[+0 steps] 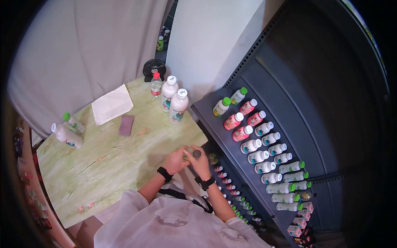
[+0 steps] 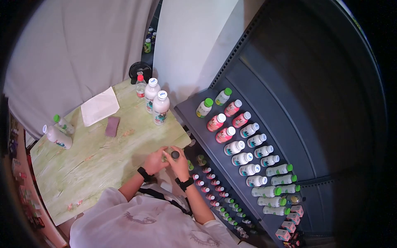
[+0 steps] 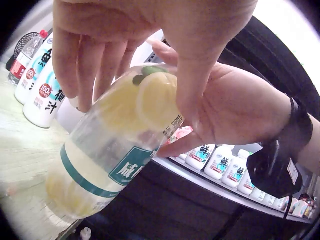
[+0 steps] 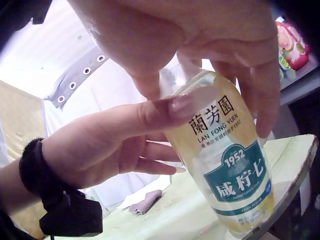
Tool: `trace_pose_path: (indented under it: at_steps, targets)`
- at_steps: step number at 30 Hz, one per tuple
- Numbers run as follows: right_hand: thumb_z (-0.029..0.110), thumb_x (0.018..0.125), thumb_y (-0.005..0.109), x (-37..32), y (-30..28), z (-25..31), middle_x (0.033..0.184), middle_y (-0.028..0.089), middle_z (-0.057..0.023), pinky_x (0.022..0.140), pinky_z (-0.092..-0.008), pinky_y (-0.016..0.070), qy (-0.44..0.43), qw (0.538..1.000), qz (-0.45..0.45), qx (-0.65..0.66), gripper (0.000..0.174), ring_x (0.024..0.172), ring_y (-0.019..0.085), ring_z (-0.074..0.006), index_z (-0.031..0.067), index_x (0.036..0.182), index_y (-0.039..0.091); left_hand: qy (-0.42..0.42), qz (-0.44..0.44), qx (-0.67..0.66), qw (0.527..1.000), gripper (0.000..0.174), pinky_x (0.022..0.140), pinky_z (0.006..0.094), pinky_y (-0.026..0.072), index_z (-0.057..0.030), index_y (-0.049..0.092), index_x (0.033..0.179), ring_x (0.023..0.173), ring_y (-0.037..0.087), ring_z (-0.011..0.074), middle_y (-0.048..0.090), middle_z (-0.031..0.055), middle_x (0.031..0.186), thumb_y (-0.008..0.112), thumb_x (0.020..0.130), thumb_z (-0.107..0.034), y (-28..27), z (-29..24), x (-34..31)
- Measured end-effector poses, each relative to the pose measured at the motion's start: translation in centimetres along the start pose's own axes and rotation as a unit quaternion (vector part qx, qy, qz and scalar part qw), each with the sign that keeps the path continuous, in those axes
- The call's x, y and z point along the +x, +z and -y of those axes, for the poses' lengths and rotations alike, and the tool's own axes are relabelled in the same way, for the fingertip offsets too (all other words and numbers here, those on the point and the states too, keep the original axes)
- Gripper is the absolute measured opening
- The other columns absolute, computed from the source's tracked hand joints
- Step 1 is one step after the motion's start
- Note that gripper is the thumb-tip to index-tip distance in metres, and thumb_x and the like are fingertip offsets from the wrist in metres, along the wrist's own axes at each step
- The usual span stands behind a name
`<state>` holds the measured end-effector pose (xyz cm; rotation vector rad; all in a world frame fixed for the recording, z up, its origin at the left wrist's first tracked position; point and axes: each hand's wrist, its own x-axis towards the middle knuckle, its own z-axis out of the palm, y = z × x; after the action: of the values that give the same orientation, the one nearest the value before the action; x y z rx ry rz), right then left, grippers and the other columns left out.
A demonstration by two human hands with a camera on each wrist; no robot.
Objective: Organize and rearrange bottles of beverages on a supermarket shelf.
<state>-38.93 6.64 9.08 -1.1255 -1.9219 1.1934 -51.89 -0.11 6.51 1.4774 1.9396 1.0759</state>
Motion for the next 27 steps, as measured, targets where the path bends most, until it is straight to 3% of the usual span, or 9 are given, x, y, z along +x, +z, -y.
trace_pose_path:
  at_steps: [7, 10, 16, 19, 22, 23, 26, 27]
  targets:
    - [0.028, 0.088, 0.072, 1.0, 0.7, -0.2, 0.119, 0.059, -0.0168, 0.090, -0.0359, 0.0487, -0.034, 0.999, 0.015, -0.010, 0.044, 0.106, 0.062, -0.0315, 0.0011, 0.120, 0.060, -0.019, -0.022, -0.006, 1.000, 0.064, 0.080, 0.0455, 0.0534, -0.0065, 0.052, 0.126, 0.097, 0.066, 0.0390, 0.068, 0.0201, 0.106, 0.076, 0.071, -0.030, 0.1, 0.5, 0.1]
    - [0.023, 0.088, 0.072, 1.6, 1.2, -0.1, 0.117, 0.060, -0.0176, 0.092, -0.0333, 0.0470, -0.046, 0.999, 0.023, -0.005, 0.041, 0.107, 0.061, -0.0265, -0.0018, 0.118, 0.060, -0.041, -0.012, -0.003, 0.999, 0.063, 0.080, 0.0454, 0.0533, -0.0066, 0.051, 0.125, 0.097, 0.066, 0.0389, 0.068, 0.0201, 0.105, 0.075, 0.072, -0.030, -0.3, 0.5, 0.4]
    - [0.025, 0.091, 0.068, 3.6, 2.0, -1.3, 0.116, 0.062, -0.0190, 0.092, -0.0355, 0.0471, -0.042, 0.997, 0.053, -0.041, 0.045, 0.108, 0.061, -0.0269, -0.0005, 0.125, 0.054, -0.013, -0.069, -0.013, 0.997, 0.049, 0.073, 0.0462, 0.0530, -0.0079, 0.053, 0.114, 0.087, 0.066, 0.0373, 0.068, 0.0177, 0.095, 0.071, 0.074, -0.031, 0.1, 1.5, 1.0]
    - [0.029, 0.091, 0.067, 4.6, 1.5, -1.3, 0.119, 0.060, -0.0208, 0.091, -0.0385, 0.0479, -0.026, 0.997, 0.078, -0.008, 0.046, 0.108, 0.061, -0.0354, -0.0008, 0.124, 0.054, -0.034, -0.045, -0.016, 0.998, 0.049, 0.072, 0.0473, 0.0527, -0.0083, 0.053, 0.114, 0.086, 0.066, 0.0385, 0.068, 0.0193, 0.094, 0.070, 0.075, -0.032, 0.9, 2.5, 2.0]
    - [0.029, 0.091, 0.067, 5.6, 1.4, -1.7, 0.121, 0.060, -0.0223, 0.093, -0.0385, 0.0471, -0.053, 0.996, 0.074, -0.024, 0.048, 0.111, 0.060, -0.0353, -0.0007, 0.126, 0.052, -0.064, -0.008, -0.013, 0.998, 0.048, 0.071, 0.0485, 0.0523, -0.0071, 0.053, 0.114, 0.084, 0.066, 0.0400, 0.068, 0.0207, 0.091, 0.069, 0.076, -0.033, 0.4, 2.1, 3.2]
    - [0.030, 0.092, 0.067, 6.0, 1.2, -1.7, 0.124, 0.059, -0.0226, 0.095, -0.0375, 0.0460, -0.022, 0.995, 0.093, -0.015, 0.049, 0.115, 0.059, -0.0347, -0.0006, 0.127, 0.052, -0.072, 0.000, 0.011, 0.997, 0.048, 0.071, 0.0493, 0.0524, -0.0059, 0.054, 0.113, 0.082, 0.066, 0.0405, 0.068, 0.0209, 0.088, 0.069, 0.077, -0.033, 0.1, 1.7, 3.5]
    - [0.031, 0.092, 0.067, 7.1, 1.5, -3.2, 0.115, 0.064, -0.0159, 0.092, -0.0323, 0.0471, -0.045, 0.995, 0.083, -0.034, 0.053, 0.106, 0.061, -0.0211, 0.0006, 0.132, 0.050, -0.093, 0.007, 0.053, 0.994, 0.050, 0.070, 0.0495, 0.0526, -0.0043, 0.054, 0.112, 0.081, 0.067, 0.0406, 0.069, 0.0207, 0.087, 0.071, 0.076, -0.035, -0.4, 0.8, 4.2]
    - [0.031, 0.092, 0.067, 7.2, 1.4, -3.5, 0.114, 0.064, -0.0151, 0.091, -0.0316, 0.0471, -0.037, 0.995, 0.095, -0.017, 0.053, 0.105, 0.061, -0.0200, 0.0005, 0.132, 0.051, -0.086, 0.004, 0.057, 0.995, 0.051, 0.070, 0.0493, 0.0528, -0.0043, 0.054, 0.111, 0.081, 0.067, 0.0405, 0.069, 0.0208, 0.087, 0.072, 0.076, -0.035, -0.5, 0.6, 4.2]
